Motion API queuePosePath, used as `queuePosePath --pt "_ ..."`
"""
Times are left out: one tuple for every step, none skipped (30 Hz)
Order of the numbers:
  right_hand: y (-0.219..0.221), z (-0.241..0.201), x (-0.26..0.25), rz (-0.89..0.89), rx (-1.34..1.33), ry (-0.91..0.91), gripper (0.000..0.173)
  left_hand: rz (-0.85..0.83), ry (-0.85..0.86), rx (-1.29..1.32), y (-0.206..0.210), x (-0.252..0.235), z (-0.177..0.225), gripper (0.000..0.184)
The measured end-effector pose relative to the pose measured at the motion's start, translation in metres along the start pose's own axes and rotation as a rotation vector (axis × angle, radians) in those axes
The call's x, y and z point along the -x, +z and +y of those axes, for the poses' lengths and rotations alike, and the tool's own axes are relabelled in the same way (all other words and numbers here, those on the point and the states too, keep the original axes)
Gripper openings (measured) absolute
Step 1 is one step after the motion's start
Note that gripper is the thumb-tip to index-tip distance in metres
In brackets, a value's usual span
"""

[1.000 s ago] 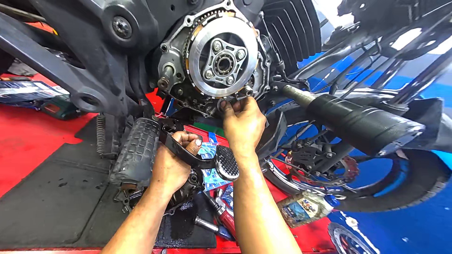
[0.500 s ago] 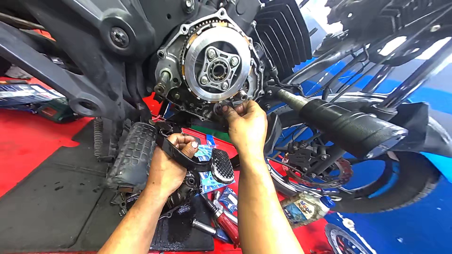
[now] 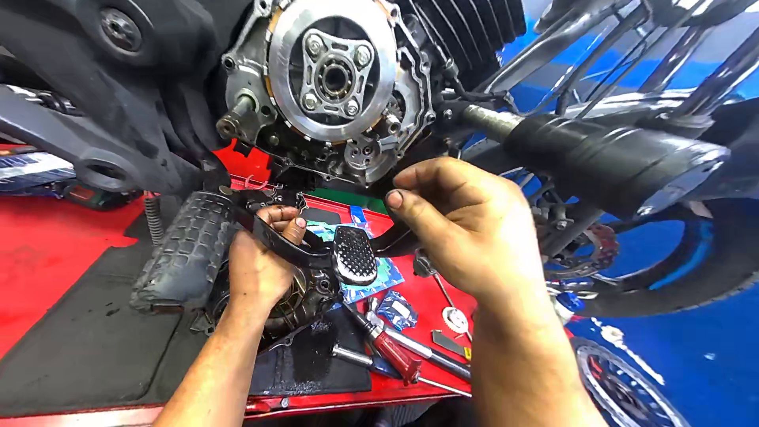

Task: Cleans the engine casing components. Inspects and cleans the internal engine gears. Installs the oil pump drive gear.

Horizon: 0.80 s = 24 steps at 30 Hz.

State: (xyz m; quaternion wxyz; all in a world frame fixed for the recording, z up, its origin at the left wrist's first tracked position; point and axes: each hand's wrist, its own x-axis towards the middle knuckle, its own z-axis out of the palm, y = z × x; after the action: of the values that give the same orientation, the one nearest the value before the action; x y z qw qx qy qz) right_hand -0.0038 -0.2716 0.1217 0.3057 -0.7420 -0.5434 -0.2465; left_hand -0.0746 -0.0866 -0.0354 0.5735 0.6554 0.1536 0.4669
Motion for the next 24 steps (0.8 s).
queuePosePath --pt "-0.004 -0.001 0.009 -0.011 -0.042 -0.004 0.012 -0.001 0.010 0.001 -0.001 -0.001 -0.002 0.019" --pt "-0.008 0.000 0.020 -0.024 -0.073 0.007 0.012 0.000 0.023 -0.003 -0.001 -0.002 -0.005 0.019" --pt "-0.009 0.002 0.032 -0.039 -0.090 0.019 0.012 0.001 0.033 -0.009 -0.002 -0.002 -0.008 0.019" --pt "-0.009 0.005 0.044 -0.061 -0.092 0.035 0.012 -0.001 0.043 -0.011 -0.003 -0.003 -0.010 0.020" --pt "-0.008 0.009 0.056 -0.088 -0.086 0.051 0.012 -0.003 0.057 -0.012 -0.003 -0.004 -0.012 0.021" --pt "-0.005 0.013 0.069 -0.113 -0.078 0.073 0.012 -0.006 0.075 -0.008 -0.004 -0.004 -0.014 0.022" --pt "-0.001 0.019 0.082 -0.138 -0.077 0.099 0.013 -0.014 0.099 0.000 -0.006 -0.005 -0.016 0.023" --pt "0.006 0.026 0.094 -0.164 -0.078 0.127 0.014 -0.021 0.125 0.001 -0.007 -0.006 -0.018 0.024" --pt "0.013 0.033 0.106 -0.197 -0.075 0.159 0.014 -0.028 0.146 -0.005 -0.009 -0.006 -0.020 0.025" --pt "0.021 0.041 0.118 -0.235 -0.076 0.197 0.015 -0.039 0.156 -0.002 -0.011 -0.006 -0.020 0.026" --pt "0.029 0.050 0.130 -0.271 -0.079 0.232 0.016 -0.050 0.149 -0.011 -0.013 -0.005 -0.019 0.026" --pt "0.037 0.058 0.142 -0.306 -0.084 0.263 0.017 -0.058 0.144 -0.049 -0.015 -0.004 -0.017 0.026" --pt "0.045 0.065 0.153 -0.337 -0.094 0.289 0.018 -0.061 0.138 -0.109 -0.017 -0.002 -0.015 0.026" --pt "0.051 0.073 0.164 -0.363 -0.106 0.316 0.020 -0.060 0.133 -0.178 -0.019 -0.001 -0.015 0.026" --pt "0.058 0.080 0.174 -0.378 -0.114 0.347 0.023 -0.064 0.134 -0.259 -0.023 0.001 -0.017 0.027" --pt "0.064 0.086 0.184 -0.382 -0.114 0.372 0.025 -0.077 0.138 -0.333 -0.028 0.003 -0.023 0.028" --pt "0.071 0.093 0.194 -0.379 -0.106 0.386 0.027 -0.098 0.142 -0.406 -0.034 0.006 -0.030 0.031" --pt "0.077 0.101 0.203 -0.375 -0.097 0.393 0.028 -0.121 0.143 -0.482 -0.040 0.010 -0.037 0.034" --pt "0.083 0.107 0.212 -0.375 -0.096 0.402 0.029 -0.152 0.131 -0.552 -0.049 0.017 -0.041 0.036" --pt "0.088 0.113 0.219 -0.368 -0.110 0.413 0.029 -0.184 0.126 -0.626 -0.058 0.024 -0.042 0.037" --pt "0.092 0.119 0.225 -0.348 -0.129 0.422 0.029 -0.206 0.129 -0.715 -0.066 0.030 -0.040 0.036" --pt "0.096 0.124 0.229 -0.316 -0.147 0.420 0.028 -0.216 0.134 -0.798 -0.070 0.034 -0.035 0.035" --pt "0.098 0.127 0.231 -0.282 -0.162 0.409 0.028 -0.206 0.145 -0.895 -0.066 0.031 -0.029 0.033" --pt "0.098 0.130 0.232 -0.252 -0.174 0.387 0.027 -0.179 0.162 -0.956 -0.056 0.028 -0.021 0.031"
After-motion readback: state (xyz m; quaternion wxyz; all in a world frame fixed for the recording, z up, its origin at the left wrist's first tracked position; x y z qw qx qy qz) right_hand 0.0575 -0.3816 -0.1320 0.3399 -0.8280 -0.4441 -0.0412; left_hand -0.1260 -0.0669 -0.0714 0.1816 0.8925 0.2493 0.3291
